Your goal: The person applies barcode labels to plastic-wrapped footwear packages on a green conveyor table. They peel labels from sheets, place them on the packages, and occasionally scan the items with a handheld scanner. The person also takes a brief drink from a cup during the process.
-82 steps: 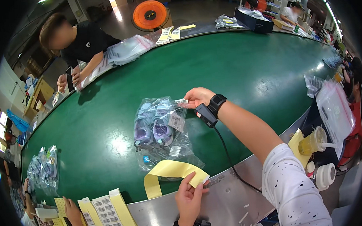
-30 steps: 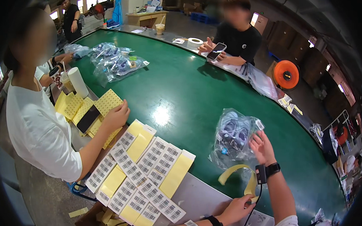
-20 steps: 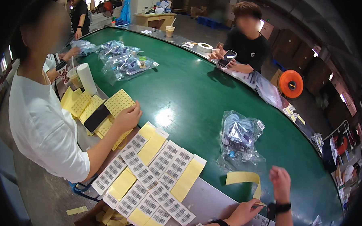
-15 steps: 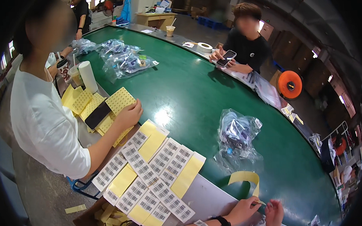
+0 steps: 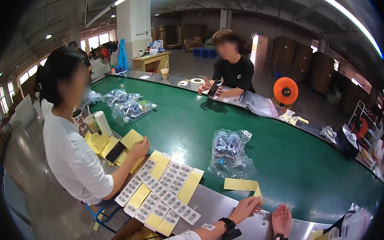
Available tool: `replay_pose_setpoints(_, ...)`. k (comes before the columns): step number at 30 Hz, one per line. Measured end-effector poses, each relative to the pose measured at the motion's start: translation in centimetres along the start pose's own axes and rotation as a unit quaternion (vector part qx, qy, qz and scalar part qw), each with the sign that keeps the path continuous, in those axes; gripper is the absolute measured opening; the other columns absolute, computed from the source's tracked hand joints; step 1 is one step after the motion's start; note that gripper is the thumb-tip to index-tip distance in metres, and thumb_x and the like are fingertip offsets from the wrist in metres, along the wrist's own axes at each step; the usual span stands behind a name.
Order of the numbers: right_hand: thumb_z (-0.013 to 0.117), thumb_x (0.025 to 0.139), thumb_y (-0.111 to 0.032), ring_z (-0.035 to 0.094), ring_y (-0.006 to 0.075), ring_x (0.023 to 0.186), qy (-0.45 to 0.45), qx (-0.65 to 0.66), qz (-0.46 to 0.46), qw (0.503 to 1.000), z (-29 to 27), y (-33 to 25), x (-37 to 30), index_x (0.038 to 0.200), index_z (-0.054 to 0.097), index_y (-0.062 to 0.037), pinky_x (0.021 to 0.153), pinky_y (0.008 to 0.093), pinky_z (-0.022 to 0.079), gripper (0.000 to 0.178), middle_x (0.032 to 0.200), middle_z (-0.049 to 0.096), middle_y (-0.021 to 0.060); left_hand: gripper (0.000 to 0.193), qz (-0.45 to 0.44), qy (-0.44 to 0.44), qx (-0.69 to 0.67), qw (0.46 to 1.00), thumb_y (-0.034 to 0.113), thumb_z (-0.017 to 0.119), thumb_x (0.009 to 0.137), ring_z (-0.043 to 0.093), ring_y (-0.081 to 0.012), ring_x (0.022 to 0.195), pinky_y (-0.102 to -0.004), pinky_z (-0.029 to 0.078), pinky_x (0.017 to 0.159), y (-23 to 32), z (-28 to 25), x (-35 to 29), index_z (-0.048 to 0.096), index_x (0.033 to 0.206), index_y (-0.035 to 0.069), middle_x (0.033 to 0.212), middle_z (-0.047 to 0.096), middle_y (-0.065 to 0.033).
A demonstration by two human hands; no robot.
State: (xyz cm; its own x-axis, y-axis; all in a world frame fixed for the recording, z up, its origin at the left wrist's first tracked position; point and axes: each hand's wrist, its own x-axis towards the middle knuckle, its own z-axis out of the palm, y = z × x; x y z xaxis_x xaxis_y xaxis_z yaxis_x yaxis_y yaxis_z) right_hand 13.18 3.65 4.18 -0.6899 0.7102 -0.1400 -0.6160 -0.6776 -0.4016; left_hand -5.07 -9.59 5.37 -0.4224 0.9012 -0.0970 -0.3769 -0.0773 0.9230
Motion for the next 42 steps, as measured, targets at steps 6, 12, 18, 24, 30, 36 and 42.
replay_pose_setpoints(6,0.051,0.098,-0.021,0.065,0.0205,0.095,-0.059,0.019,0.065,0.996,-2.8,-1.2,-0.3,0.104,0.064,-0.0045,0.083,0.037,0.053,0.022,0.103,0.068,0.0087,0.03,0.031,-0.024,0.077,0.996,0.029,0.053,0.098,0.06,-0.0069,0.079,-0.023,0.052,0.068,4.8,1.9,-7.4,0.063,0.096,0.0,0.085,0.062,0.0004)
replay_pose_setpoints(12,0.051,0.098,-0.013,0.065,0.018,0.092,-0.033,0.037,0.049,0.998,-4.7,-2.5,-0.8,0.104,0.063,-0.0014,0.081,0.03,0.054,0.018,0.101,0.068,0.009,0.028,0.011,-0.09,0.315,0.945,0.024,0.059,0.094,0.052,-0.0044,0.056,-0.0213,0.039,0.048,16.8,-1.4,-20.3,0.062,0.079,0.0,0.063,0.055,0.0016)
replay_pose_setpoints(18,0.052,0.098,-0.012,0.055,0.0154,0.083,-0.001,0.035,0.058,0.998,-6.1,-2.4,0.1,0.106,0.06,0.0024,0.073,0.0264,0.049,0.018,0.097,0.062,0.0104,0.036,-0.045,0.289,0.417,0.861,0.025,0.061,0.094,0.037,-0.0006,0.052,-0.0231,0.028,0.044,17.3,-12.0,-34.8,0.058,0.071,-0.003,0.057,0.044,0.0083)
replay_pose_setpoints(24,0.049,0.099,-0.01,0.051,0.0157,0.081,-0.057,0.034,0.081,0.994,-6.2,-1.0,0.3,0.104,0.057,0.0044,0.073,0.0269,0.047,0.017,0.095,0.057,0.01,0.042,-0.362,0.462,0.293,0.754,0.04,0.062,0.091,0.047,-0.0077,0.046,-0.0236,0.036,0.042,3.1,-23.9,-48.9,0.063,0.069,0.005,0.058,0.055,0.001)
replay_pose_setpoints(30,0.048,0.1,-0.01,0.052,0.017,0.083,-0.05,0.012,0.061,0.997,-5.6,0.1,-0.3,0.104,0.057,0.0043,0.075,0.028,0.047,0.017,0.095,0.056,0.0109,0.041,-0.527,0.379,0.329,0.686,0.041,0.062,0.089,0.055,-0.0123,0.047,-0.0251,0.043,0.043,-8.6,-26.8,-53.6,0.067,0.075,0.003,0.06,0.061,-0.0044)
replay_pose_setpoints(36,0.047,0.1,-0.01,0.052,0.0168,0.082,-0.06,-0.02,0.047,0.997,-5.6,1.0,-0.6,0.106,0.055,0.005,0.076,0.0275,0.049,0.018,0.095,0.057,0.0115,0.033,-0.465,0.422,0.277,0.728,0.028,0.062,0.089,0.068,-0.0185,0.059,-0.0292,0.056,0.053,-11.0,-28.0,-52.8,0.066,0.08,-0.004,0.069,0.068,-0.0137)
replay_pose_setpoints(42,0.048,0.099,-0.009,0.052,0.0158,0.083,-0.043,-0.028,0.048,0.998,-5.6,1.1,-1.2,0.105,0.055,0.0043,0.074,0.0276,0.048,0.016,0.095,0.056,0.0103,0.031,-0.434,0.414,0.299,0.742,0.024,0.061,0.089,0.07,-0.0195,0.061,-0.0298,0.057,0.052,-9.8,-27.8,-51.0,0.064,0.075,-0.003,0.07,0.068,-0.0131)
